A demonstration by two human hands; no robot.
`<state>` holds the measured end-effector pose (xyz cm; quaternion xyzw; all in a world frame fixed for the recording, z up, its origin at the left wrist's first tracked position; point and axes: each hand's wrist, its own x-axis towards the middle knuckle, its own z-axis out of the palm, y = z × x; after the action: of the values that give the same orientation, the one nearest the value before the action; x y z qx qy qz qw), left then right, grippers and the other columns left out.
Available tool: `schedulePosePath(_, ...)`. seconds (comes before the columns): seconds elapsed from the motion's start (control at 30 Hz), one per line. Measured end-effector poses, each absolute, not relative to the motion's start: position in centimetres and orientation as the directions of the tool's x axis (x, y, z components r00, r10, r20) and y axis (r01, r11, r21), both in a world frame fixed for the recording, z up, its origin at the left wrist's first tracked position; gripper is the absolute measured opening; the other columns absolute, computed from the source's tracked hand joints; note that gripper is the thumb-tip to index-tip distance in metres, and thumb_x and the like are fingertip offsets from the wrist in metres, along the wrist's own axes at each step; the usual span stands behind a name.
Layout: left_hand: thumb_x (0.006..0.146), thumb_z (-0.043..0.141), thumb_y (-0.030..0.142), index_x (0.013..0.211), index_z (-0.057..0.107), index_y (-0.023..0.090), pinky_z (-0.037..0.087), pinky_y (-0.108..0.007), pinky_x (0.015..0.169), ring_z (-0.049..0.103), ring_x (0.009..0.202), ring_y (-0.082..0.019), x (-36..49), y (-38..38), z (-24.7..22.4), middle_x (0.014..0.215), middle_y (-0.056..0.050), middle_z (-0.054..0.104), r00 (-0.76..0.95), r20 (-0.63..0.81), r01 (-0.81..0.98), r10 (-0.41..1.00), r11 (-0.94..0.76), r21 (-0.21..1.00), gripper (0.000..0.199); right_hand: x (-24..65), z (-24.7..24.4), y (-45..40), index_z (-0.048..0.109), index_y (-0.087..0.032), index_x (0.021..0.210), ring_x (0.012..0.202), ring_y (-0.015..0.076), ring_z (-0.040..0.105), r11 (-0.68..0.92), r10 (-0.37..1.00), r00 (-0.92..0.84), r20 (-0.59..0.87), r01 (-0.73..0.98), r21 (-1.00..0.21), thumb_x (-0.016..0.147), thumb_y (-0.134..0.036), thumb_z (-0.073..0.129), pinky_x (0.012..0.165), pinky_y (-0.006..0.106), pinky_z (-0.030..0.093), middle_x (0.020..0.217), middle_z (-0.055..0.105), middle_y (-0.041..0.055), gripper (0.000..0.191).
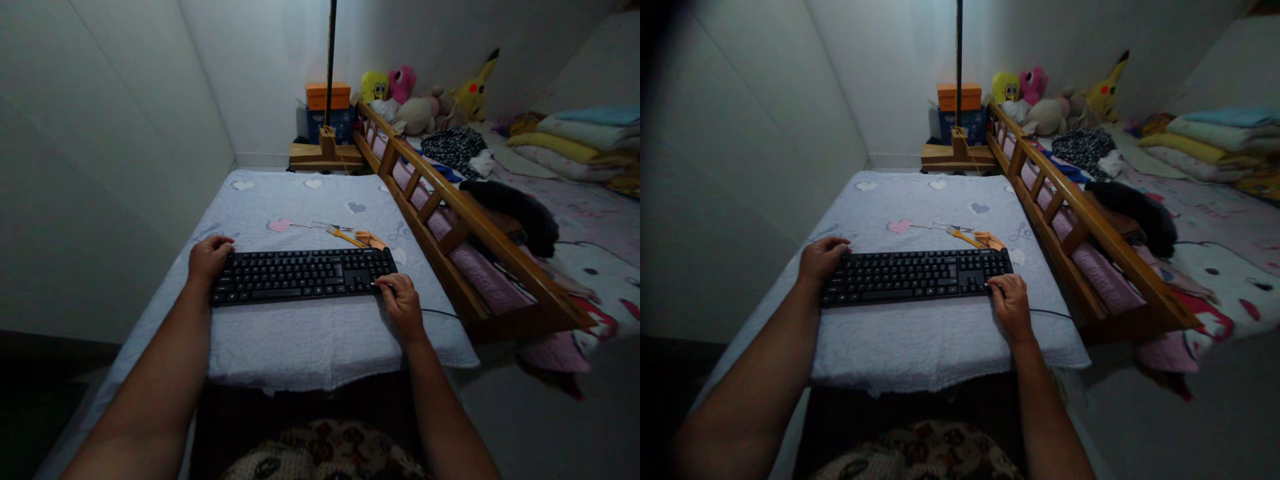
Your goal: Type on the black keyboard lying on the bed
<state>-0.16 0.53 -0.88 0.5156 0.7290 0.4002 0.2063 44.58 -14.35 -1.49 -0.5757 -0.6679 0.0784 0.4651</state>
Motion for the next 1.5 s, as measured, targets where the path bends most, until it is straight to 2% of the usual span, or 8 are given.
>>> schedulePosePath(0.23,0.064,0.064,0.036,0.083,0.073,0.024,0.053,-0.036,0.079,0.066,0.08,-0.026,-0.18,0.58,-1.06,0.079,-0.003,0.071,-0.393,0.116,0.599,0.912,0.158,0.785,0.024,44.54,-1.5,-14.26,0.074,-0.027,0.092,0.096,0.0266,0.065,0.321,0.846,0.093,0.525,0.697,-0.641,0.098,-0.028,0.058,0.091,0.045,0.052,0.091,0.076,0.0049,0.017)
schedulePosePath(0.7,0.065,0.064,0.036,0.083,0.073,0.024,0.053,-0.037,0.083,0.067,0.083,-0.026,-0.18,0.48,-0.93,0.082,-0.003,0.073,-0.386,0.126,0.612,0.914,0.152,0.776,0.024,44.39,-1.21,-14.76,0.07,-0.026,0.085,0.094,0.0249,0.064,0.306,0.841,0.128,0.526,0.69,-0.656,0.095,-0.026,0.058,0.091,0.043,0.051,0.088,0.071,0.0043,0.016)
schedulePosePath(1.17,0.065,0.063,0.038,0.087,0.074,0.023,0.051,-0.034,0.075,0.064,0.078,-0.024,-0.5,0.78,-1.56,0.079,-0.002,0.071,-0.388,0.11,0.603,0.915,0.162,0.781,0.029,44.48,-1.54,-14.29,0.073,-0.027,0.094,0.097,0.0262,0.062,0.35,0.833,0.075,0.549,0.697,-0.626,0.1,-0.025,0.058,0.093,0.045,0.049,0.091,0.075,0.0042,0.017)
schedulePosePath(1.5,0.063,0.063,0.038,0.084,0.073,0.023,0.051,-0.034,0.076,0.063,0.077,-0.024,-0.41,0.73,-1.36,0.078,-0.002,0.07,-0.381,0.121,0.602,0.917,0.147,0.785,0.028,44.55,-1.89,-14.14,0.073,-0.027,0.093,0.097,0.0263,0.062,0.318,0.83,0.12,0.545,0.701,-0.639,0.1,-0.028,0.057,0.094,0.045,0.048,0.09,0.075,0.0042,0.017)
